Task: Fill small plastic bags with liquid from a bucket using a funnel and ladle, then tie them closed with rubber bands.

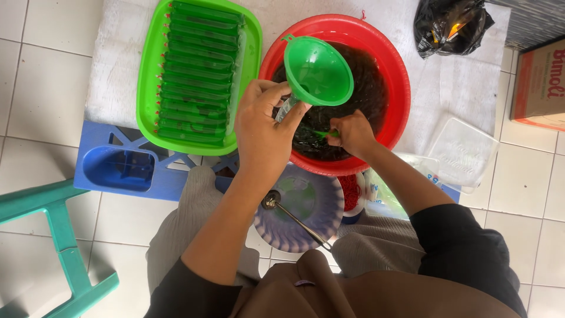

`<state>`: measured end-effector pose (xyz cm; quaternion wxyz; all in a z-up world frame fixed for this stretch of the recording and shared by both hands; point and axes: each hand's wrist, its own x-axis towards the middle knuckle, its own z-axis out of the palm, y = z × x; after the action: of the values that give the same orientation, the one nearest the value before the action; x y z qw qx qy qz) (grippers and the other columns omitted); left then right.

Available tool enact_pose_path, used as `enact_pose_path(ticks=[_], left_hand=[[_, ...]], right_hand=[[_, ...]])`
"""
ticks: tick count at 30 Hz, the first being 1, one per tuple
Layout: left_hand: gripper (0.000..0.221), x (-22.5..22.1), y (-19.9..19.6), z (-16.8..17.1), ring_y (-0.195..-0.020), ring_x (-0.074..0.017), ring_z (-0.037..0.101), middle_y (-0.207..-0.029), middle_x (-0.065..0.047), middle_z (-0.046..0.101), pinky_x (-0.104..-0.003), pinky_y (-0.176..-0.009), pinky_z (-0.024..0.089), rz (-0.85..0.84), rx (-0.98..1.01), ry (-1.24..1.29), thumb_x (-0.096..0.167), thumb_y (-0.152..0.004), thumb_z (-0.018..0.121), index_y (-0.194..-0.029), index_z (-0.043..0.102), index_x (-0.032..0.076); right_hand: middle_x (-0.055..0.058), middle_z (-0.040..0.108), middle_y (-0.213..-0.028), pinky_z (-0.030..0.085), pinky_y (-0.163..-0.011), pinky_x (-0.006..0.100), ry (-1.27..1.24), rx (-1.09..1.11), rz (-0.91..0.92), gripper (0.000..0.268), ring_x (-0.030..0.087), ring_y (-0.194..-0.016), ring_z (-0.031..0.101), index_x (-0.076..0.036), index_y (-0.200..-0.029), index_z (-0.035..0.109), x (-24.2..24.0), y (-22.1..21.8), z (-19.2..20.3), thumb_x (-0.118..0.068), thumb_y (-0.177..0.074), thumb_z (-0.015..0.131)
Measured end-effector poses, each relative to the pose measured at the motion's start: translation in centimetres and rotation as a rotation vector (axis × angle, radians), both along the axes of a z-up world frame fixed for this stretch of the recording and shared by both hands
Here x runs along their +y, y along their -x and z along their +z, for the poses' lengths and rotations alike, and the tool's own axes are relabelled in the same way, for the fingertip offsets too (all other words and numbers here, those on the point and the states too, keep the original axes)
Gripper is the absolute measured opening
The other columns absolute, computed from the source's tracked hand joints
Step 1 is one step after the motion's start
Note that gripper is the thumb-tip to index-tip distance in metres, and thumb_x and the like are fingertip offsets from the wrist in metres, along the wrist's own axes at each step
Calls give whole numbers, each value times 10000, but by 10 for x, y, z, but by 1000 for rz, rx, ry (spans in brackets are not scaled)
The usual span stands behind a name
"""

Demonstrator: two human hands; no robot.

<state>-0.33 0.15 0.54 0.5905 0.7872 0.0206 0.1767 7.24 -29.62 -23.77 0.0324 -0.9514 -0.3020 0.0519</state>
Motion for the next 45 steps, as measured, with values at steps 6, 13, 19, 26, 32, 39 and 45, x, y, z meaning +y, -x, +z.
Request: enact_pose_path(ticks=[6, 13, 19, 26, 32, 39, 45], left_hand=[[174, 0, -3, -2, -883, -257, 648, -933, -25, 557, -431, -814, 535, 22, -42, 7, 184, -924, 812, -1091, 769, 162], [183, 11, -4, 1, -813, -288, 659, -886, -43, 563, -423, -754, 538, 77, -79, -141, 105, -857, 850, -1023, 785, 149], [223, 20, -3, -5, -797, -189, 665, -908, 21, 586, -369, -792, 464, 130, -41, -362, 117, -817, 874, -1014, 785, 168], [213, 9, -4, -8, -703, -226, 711, -837, 11, 617, -363, -726, 477, 128, -47, -341, 141, -802, 880, -985, 782, 190], [222, 3, -5, -6, -679, -233, 723, -831, 17, 620, -350, -712, 449, 136, -82, -333, 134, -795, 866, -981, 774, 212], [190, -5, -4, -15, -674, -193, 729, -826, 51, 620, -335, -727, 445, 88, -63, -362, 218, -800, 874, -963, 781, 244], [191, -22, 5, -6, -620, -228, 662, -834, -27, 688, -455, -612, 472, 1, 43, -497, 298, -803, 896, -892, 769, 188]], right_hand=[[111, 600, -560, 424, -657, 431, -376, 332, -347, 291, 367, -595, 626, -142, -836, 711, -1, 17, 23, -421, -873, 787], [70, 590, -582, 400, -599, 349, -810, 565, -535, 252, 174, -564, 523, -83, -810, 713, -14, 26, -30, -281, -951, 779], [33, 499, -581, 349, -533, 264, -1087, 660, -645, 198, 89, -546, 415, -65, -796, 698, -4, 32, -18, -170, -942, 781], [9, 478, -552, 361, -498, 169, -1250, 591, -661, 183, 48, -527, 446, -63, -772, 652, 0, 34, 60, -75, -917, 764], [-3, 497, -591, 346, -503, 177, -1226, 417, -702, 168, 26, -555, 425, -87, -787, 652, -23, 32, 130, -103, -928, 743], [-4, 433, -609, 313, -502, 140, -1224, 240, -805, 227, 28, -558, 367, -86, -797, 631, -36, 51, 221, -110, -981, 761], [-36, 340, -638, 257, -578, 239, -1229, 287, -886, 352, 87, -619, 336, -126, -732, 506, -33, 57, 268, -122, -1031, 692]])
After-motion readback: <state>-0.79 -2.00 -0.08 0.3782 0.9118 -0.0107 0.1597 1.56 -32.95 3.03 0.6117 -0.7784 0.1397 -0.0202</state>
